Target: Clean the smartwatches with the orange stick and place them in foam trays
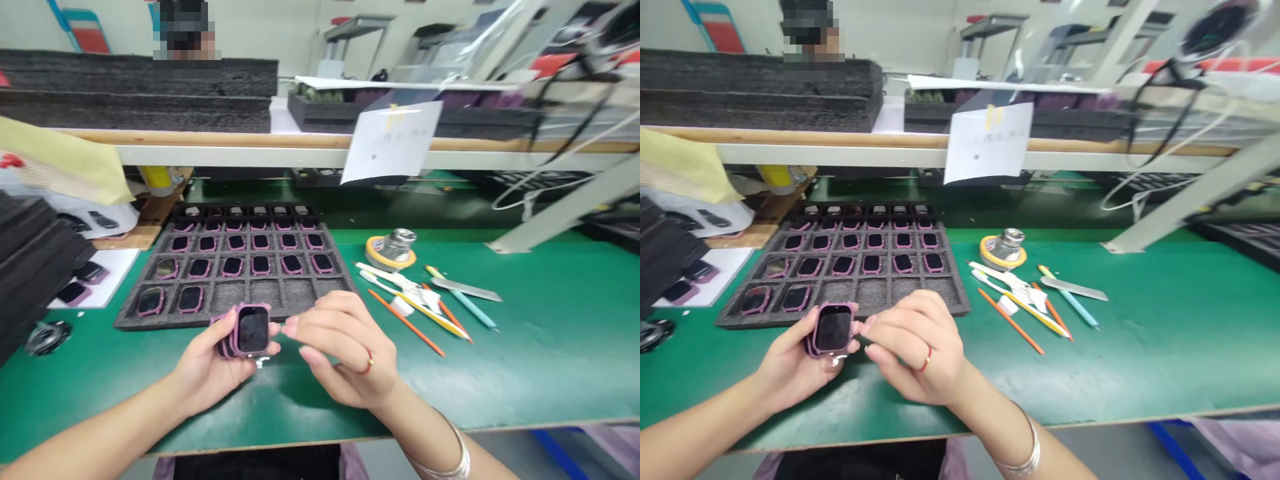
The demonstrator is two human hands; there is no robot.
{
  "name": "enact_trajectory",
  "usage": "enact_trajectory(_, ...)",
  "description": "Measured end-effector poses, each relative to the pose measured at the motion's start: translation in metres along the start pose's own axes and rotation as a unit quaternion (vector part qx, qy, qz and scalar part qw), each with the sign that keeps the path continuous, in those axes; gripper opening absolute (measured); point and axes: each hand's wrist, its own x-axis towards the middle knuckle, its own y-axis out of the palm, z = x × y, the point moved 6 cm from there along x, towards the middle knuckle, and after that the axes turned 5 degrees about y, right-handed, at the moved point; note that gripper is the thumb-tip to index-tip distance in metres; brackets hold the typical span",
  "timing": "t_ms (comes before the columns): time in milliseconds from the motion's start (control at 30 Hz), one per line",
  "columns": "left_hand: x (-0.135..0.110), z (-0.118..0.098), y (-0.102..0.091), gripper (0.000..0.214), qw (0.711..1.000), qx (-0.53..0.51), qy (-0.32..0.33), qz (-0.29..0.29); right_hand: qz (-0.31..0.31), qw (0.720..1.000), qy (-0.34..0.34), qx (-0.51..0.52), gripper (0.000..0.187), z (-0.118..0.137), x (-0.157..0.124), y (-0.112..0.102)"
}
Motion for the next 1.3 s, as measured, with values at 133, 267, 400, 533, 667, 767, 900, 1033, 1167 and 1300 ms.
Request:
enact_trajectory(133,-0.004,-0.003,-0.01,0.032,0.999,0.003,0.001,-0.044,0.097,0.956,0.226,-0.157,0.019,-0.059,-0.028,-0.026)
enact_trajectory(267,-0.007,-0.003,-0.032,0.037,0.996,0.009,0.011,-0.084,0.171,0.839,0.403,-0.324,0.024,-0.111,-0.076,-0.079)
enact_trajectory(400,-0.004,-0.001,-0.044,0.032,0.99,0.067,-0.001,-0.126,0.176,0.794,0.462,-0.354,0.027,-0.125,-0.104,-0.106)
enact_trajectory(533,0.001,0.003,-0.042,0.032,0.986,0.106,-0.03,-0.127,0.144,0.814,0.474,-0.303,0.018,-0.131,-0.096,-0.11)
enact_trajectory(667,0.002,0.004,-0.04,0.033,0.987,0.113,-0.044,-0.104,0.018,0.849,0.467,-0.246,0.018,-0.156,-0.066,-0.127)
enact_trajectory(767,0.002,0.003,-0.041,0.038,0.988,0.106,-0.049,-0.1,-0.063,0.859,0.457,-0.22,0.023,-0.185,-0.049,-0.137)
enact_trajectory(900,0.006,0.002,-0.046,0.053,0.989,0.085,-0.044,-0.115,-0.061,0.869,0.455,-0.185,0.022,-0.218,-0.036,-0.143)
enact_trajectory(1033,0.012,0.004,-0.047,0.041,0.992,0.064,-0.045,-0.1,-0.057,0.881,0.447,-0.144,0.028,-0.217,-0.018,-0.142)
enact_trajectory(1167,0.014,0.01,-0.039,0.034,0.996,0.049,-0.07,-0.037,-0.099,0.906,0.409,-0.04,0.025,-0.169,0.0,-0.093)
enact_trajectory(1300,0.014,0.014,-0.035,0.042,0.995,0.048,-0.087,0.004,-0.001,0.911,0.372,0.18,0.022,-0.092,0.0,-0.004)
